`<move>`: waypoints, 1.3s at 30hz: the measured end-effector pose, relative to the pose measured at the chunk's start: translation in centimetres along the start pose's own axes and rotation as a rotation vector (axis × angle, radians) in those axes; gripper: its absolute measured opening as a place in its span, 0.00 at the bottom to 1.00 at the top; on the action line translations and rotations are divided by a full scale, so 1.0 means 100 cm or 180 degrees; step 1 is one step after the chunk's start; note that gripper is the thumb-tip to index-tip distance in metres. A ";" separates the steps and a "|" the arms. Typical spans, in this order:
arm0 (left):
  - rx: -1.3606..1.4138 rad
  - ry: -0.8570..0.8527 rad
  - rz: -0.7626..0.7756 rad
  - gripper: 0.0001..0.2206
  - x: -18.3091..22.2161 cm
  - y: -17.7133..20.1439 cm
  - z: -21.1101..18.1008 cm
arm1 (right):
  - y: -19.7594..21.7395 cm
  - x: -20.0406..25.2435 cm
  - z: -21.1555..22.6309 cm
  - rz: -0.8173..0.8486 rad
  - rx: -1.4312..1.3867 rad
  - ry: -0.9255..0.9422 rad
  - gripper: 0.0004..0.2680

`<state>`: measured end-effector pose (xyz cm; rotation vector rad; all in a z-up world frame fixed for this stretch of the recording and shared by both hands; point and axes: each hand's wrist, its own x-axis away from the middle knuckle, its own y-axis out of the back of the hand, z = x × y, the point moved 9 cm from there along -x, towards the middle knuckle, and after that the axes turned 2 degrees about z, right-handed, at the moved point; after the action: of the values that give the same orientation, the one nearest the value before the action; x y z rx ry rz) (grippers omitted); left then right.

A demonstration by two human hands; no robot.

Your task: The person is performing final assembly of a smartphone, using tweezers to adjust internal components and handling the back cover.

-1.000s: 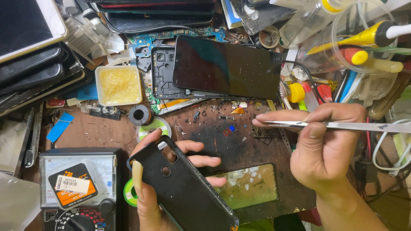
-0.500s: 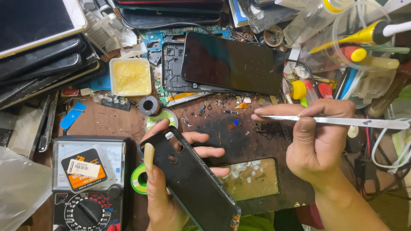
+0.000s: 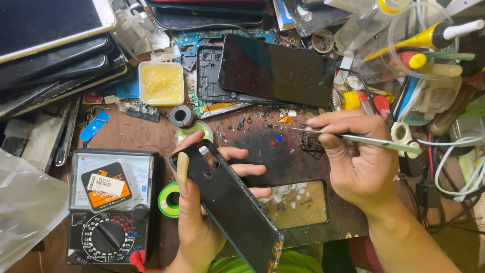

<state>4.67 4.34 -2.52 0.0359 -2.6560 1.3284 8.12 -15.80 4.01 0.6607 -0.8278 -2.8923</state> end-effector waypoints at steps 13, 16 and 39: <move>0.0076 0.0038 0.0021 0.32 -0.002 0.003 0.001 | -0.008 0.001 0.000 0.0122 -0.0022 -0.0120 0.05; -0.0087 0.0037 0.0120 0.31 0.000 0.001 -0.001 | -0.008 0.002 -0.006 0.0128 -0.0028 -0.0172 0.03; -0.0702 0.0081 0.0066 0.37 -0.001 -0.007 -0.004 | -0.014 0.001 -0.012 0.0304 -0.0340 -0.0140 0.05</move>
<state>4.83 4.25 -1.79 -0.0366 -2.7706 1.0266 8.60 -15.21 2.35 0.5341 -0.6835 -2.8504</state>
